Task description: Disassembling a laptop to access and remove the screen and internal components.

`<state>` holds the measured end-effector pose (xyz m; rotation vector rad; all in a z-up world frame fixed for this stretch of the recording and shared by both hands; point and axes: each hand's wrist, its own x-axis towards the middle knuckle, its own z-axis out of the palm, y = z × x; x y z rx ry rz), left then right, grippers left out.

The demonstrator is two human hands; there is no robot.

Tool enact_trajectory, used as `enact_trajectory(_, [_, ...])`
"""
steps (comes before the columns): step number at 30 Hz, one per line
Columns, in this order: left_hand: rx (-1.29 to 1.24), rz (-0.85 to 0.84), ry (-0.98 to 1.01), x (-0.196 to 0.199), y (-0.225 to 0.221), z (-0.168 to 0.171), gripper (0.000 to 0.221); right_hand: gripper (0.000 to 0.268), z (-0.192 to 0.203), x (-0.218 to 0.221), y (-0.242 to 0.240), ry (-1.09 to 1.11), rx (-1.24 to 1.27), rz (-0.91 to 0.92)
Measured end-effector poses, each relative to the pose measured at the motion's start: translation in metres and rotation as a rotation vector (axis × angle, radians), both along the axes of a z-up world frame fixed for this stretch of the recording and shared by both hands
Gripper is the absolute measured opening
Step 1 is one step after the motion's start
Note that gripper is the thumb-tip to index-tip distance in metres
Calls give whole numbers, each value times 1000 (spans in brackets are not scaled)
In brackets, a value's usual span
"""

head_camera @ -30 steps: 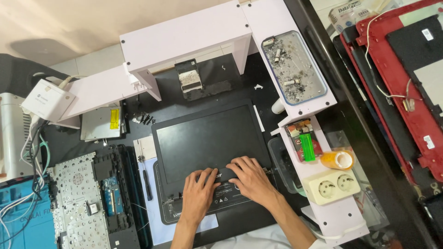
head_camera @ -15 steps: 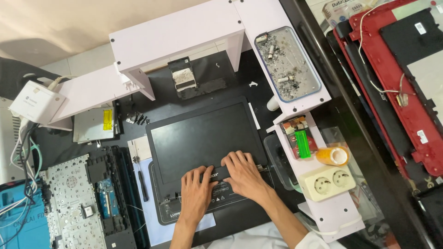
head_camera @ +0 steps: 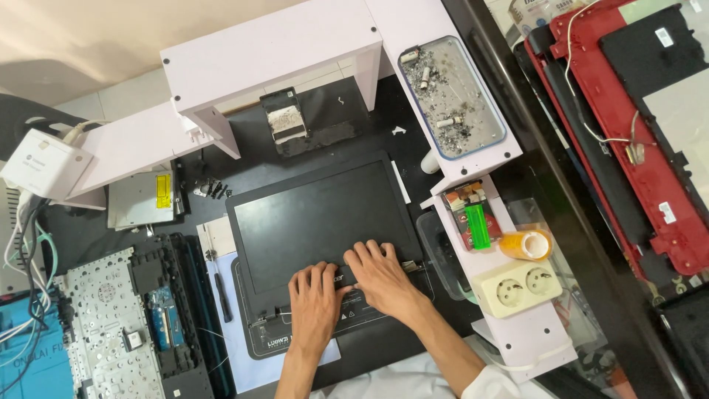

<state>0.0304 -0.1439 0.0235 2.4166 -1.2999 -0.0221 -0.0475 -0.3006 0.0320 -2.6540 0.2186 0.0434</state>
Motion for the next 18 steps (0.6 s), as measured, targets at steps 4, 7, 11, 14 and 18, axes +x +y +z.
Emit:
enact_trajectory(4, [-3, 7, -36, -1, 0, -3, 47, 46, 5, 5, -6, -8, 46, 35])
enact_trajectory(7, [-12, 26, -9, -3, 1, -1, 47, 45, -2, 6, -6, 42, 81, 30])
enact_trajectory(11, [-11, 42, 16, -4, 2, -1, 45, 42, -4, 5, -9, 59, 98, 25])
enact_trajectory(14, [-24, 38, -16, -6, 2, 0, 46, 42, -10, 4, -10, 9, 75, 49])
enact_trajectory(18, [-26, 48, 3, -4, 0, 0, 47, 44, -1, 4, -13, 66, 139, 59])
